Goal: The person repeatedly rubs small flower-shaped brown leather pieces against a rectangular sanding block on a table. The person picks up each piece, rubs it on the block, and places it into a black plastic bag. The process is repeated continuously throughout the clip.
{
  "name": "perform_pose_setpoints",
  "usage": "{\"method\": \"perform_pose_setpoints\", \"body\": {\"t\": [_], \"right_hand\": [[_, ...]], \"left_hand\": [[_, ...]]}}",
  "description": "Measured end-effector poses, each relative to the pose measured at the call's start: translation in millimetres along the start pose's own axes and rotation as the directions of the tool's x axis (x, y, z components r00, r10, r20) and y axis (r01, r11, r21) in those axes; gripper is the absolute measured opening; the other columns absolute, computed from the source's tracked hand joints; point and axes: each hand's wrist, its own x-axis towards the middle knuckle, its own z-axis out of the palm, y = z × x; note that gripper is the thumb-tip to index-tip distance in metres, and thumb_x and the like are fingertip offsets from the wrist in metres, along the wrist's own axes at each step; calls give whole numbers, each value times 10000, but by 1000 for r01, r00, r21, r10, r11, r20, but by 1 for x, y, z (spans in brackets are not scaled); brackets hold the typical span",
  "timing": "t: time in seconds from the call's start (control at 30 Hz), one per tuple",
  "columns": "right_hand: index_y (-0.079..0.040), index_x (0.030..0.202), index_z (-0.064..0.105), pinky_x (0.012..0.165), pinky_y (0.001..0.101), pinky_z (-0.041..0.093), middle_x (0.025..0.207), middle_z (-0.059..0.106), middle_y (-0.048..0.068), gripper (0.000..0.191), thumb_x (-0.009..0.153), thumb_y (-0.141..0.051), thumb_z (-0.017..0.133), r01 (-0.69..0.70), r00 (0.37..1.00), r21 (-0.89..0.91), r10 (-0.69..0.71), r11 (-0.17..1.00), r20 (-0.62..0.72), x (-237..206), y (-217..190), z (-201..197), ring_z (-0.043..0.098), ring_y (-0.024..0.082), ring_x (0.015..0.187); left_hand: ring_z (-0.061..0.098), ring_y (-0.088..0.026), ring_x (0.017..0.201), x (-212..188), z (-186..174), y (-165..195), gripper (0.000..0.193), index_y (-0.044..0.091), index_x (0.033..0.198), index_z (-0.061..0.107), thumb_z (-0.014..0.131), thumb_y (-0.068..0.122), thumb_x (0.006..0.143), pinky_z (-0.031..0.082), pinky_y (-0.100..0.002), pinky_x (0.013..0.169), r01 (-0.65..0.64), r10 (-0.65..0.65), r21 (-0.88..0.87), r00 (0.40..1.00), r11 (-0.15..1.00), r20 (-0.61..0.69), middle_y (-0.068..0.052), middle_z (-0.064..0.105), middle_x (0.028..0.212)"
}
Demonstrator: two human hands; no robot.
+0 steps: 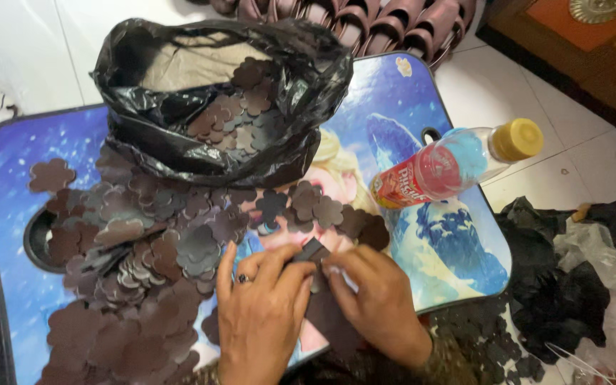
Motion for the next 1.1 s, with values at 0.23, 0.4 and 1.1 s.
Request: {"method": "perform_pose_setpoints", "body": {"t": [0.23,0.4,1.1], "right_hand": [[-66,1022,731,665,301,562,946,711,92,202,834,-6,773,-164,962,90,179,982,-206,8,-4,-47,714,212,812],[-64,1119,712,750,230,566,1073,719,105,169,977,-6,783,-97,819,-125,7,987,-574,16,6,-103,706,154,887],[19,1146,663,715,312,592,1102,711,193,376,849,-164,805,67,906,-190,-139,980,-400,60,22,-138,718,208,870]], "left_hand": [[601,-230,1058,-8,8,-7,207,201,987,763,775,218,782,299,-560,1145,-17,17,2,1000,1000,-11,35,676,1160],[607,-218,1113,-11,36,-21,287,294,970,798,743,238,693,294,-575,1146,-148,148,8,989,989,9,24,674,1232],[682,-116,944,-34,82,-60,397,236,1076,777,762,415,722,283,-639,1132,-230,243,126,966,965,-93,70,748,1071]]}}
